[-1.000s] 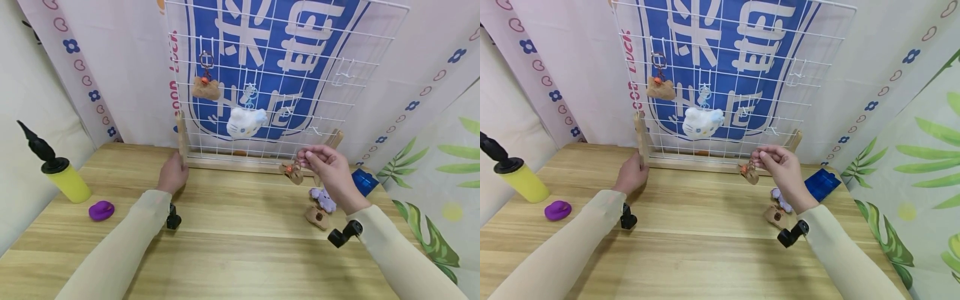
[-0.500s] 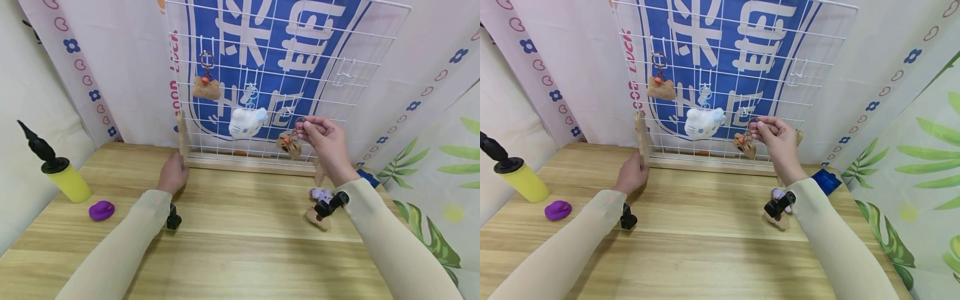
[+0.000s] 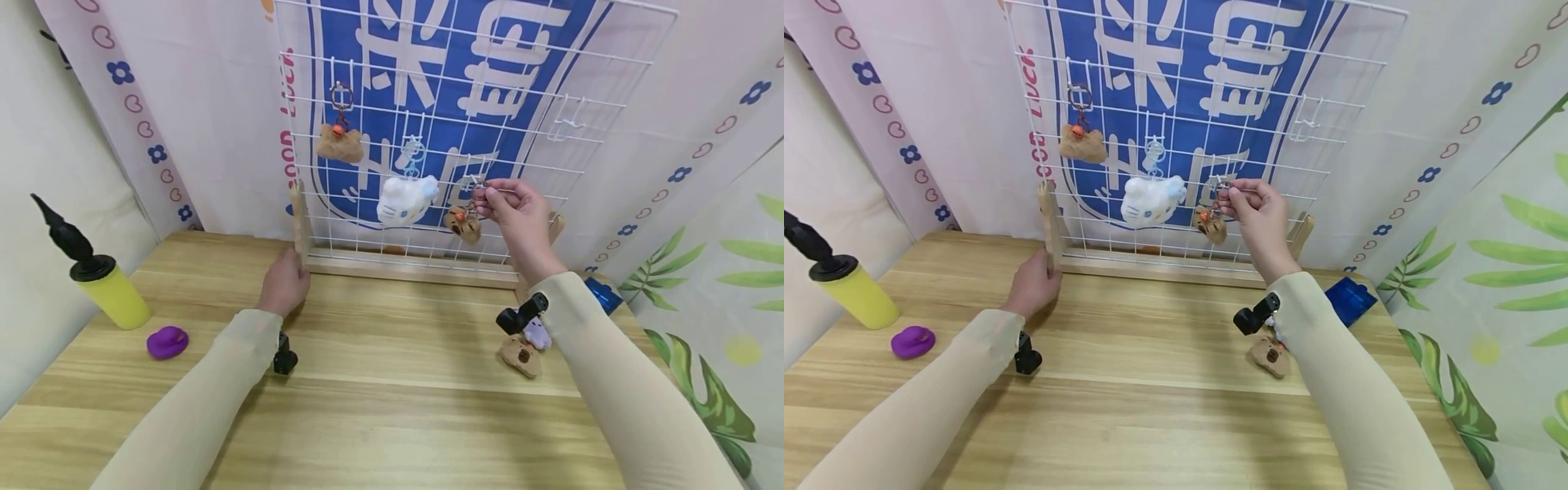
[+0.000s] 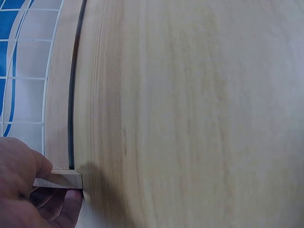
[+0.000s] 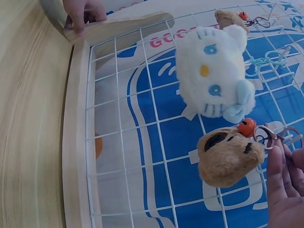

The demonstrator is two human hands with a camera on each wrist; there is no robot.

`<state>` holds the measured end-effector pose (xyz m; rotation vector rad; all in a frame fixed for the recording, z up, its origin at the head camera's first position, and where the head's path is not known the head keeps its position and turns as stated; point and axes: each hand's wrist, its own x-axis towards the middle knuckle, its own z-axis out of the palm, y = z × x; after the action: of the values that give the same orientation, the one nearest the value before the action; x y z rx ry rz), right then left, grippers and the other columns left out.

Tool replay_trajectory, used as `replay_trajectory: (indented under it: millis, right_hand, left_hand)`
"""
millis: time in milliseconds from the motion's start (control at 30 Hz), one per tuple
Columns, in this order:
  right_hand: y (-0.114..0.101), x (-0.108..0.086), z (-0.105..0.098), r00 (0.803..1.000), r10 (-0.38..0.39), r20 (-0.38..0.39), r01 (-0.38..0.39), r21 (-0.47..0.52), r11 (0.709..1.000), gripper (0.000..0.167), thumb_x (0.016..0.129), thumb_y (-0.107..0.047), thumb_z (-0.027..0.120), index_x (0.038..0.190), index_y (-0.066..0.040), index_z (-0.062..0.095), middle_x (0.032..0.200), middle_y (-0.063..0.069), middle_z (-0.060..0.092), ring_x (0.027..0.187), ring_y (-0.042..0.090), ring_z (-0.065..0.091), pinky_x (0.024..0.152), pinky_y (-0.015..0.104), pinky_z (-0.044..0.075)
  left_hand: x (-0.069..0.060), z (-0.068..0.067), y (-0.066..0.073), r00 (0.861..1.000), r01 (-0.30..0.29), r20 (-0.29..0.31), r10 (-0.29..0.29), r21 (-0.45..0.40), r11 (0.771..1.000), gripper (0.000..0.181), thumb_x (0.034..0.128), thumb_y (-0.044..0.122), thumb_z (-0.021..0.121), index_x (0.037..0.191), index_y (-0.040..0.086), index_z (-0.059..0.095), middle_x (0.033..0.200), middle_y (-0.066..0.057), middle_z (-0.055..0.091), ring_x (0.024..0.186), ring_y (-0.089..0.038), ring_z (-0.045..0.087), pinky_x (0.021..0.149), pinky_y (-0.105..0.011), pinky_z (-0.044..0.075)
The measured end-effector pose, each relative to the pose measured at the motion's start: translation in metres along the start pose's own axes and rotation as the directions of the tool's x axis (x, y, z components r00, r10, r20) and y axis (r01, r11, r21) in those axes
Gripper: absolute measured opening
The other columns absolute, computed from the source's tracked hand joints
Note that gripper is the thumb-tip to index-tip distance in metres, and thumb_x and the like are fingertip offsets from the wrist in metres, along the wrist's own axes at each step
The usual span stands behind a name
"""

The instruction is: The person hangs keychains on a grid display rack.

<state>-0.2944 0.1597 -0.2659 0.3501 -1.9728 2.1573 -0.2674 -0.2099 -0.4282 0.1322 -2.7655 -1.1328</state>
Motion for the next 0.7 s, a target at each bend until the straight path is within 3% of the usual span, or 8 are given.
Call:
replay_trajectory:
  millis: [433, 700]
  right_hand:
    - [0.0065, 0.0018, 0.0014, 0.999, 0.045, -0.028, -0.048, -0.116, 0.992, 0.019, 0.106, -0.006, 0.057, 0.122, 0.002, 0.061, 0.095, -0.007, 0.078, 0.090, 0.006, 0.074, 0.084, 0.017, 0.060]
    - [0.0082, 0.0002, 0.0001, 0.999, 0.040, -0.029, -0.044, -0.171, 0.984, 0.019, 0.107, -0.008, 0.056, 0.123, 0.003, 0.059, 0.098, -0.008, 0.075, 0.094, 0.006, 0.072, 0.088, 0.017, 0.059]
  left_hand:
    - [0.0001, 0.0001, -0.0003, 1.000, -0.007, -0.009, 0.007, 0.010, 1.000, 0.045, 0.1058, 0.007, 0.047, 0.146, -0.013, 0.041, 0.124, -0.032, 0.059, 0.093, -0.037, 0.062, 0.069, -0.038, 0.055]
    - [-0.0002, 0.0010, 0.0002, 1.000, -0.010, -0.015, 0.010, 0.013, 1.000, 0.048, 0.1054, 0.007, 0.048, 0.148, -0.012, 0.040, 0.130, -0.033, 0.059, 0.102, -0.041, 0.063, 0.082, -0.050, 0.057]
